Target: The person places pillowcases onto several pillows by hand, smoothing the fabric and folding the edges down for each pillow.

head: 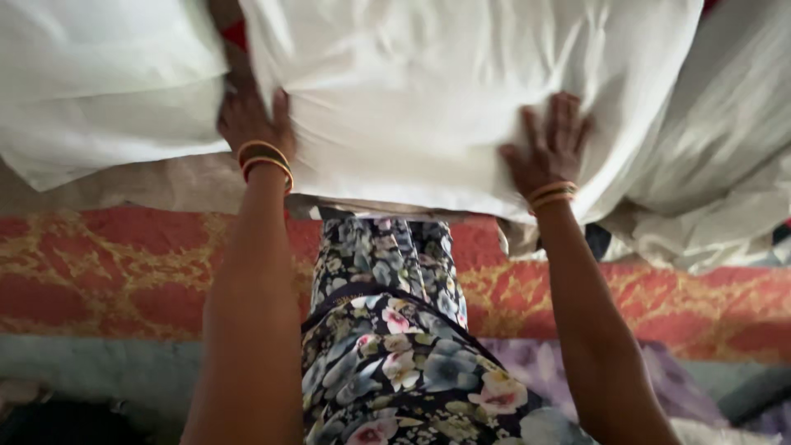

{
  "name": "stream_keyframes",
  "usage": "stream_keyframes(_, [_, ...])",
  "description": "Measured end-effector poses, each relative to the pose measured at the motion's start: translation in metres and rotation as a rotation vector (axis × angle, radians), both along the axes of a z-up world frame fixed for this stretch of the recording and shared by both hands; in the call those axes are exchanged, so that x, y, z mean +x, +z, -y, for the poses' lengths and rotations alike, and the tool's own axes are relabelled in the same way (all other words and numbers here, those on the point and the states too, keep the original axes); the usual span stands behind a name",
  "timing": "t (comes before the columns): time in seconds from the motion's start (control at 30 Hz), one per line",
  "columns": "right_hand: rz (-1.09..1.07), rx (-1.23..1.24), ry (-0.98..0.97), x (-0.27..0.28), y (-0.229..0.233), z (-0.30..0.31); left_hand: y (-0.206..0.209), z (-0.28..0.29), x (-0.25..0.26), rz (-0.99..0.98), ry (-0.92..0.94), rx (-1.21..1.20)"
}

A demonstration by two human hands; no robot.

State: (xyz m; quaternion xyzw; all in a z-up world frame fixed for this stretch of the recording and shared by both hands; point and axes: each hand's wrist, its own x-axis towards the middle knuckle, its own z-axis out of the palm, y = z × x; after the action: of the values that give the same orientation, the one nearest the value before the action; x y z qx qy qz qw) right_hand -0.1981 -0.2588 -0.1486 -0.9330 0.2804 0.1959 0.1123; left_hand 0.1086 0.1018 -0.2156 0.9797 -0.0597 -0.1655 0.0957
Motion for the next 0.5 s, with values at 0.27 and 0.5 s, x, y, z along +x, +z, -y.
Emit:
stream_keyframes(0.27, [0.559,-0.012,-0.254,-0.027,0.011,0.021,0.007,0.020,0.009,0.134,0.051,-0.233])
stream_keyframes(0.5, [0.109,-0.093,0.170,0.034,-0.005,-0.091,0.051,0.103,-0.049,0.051,-0.232,0.008])
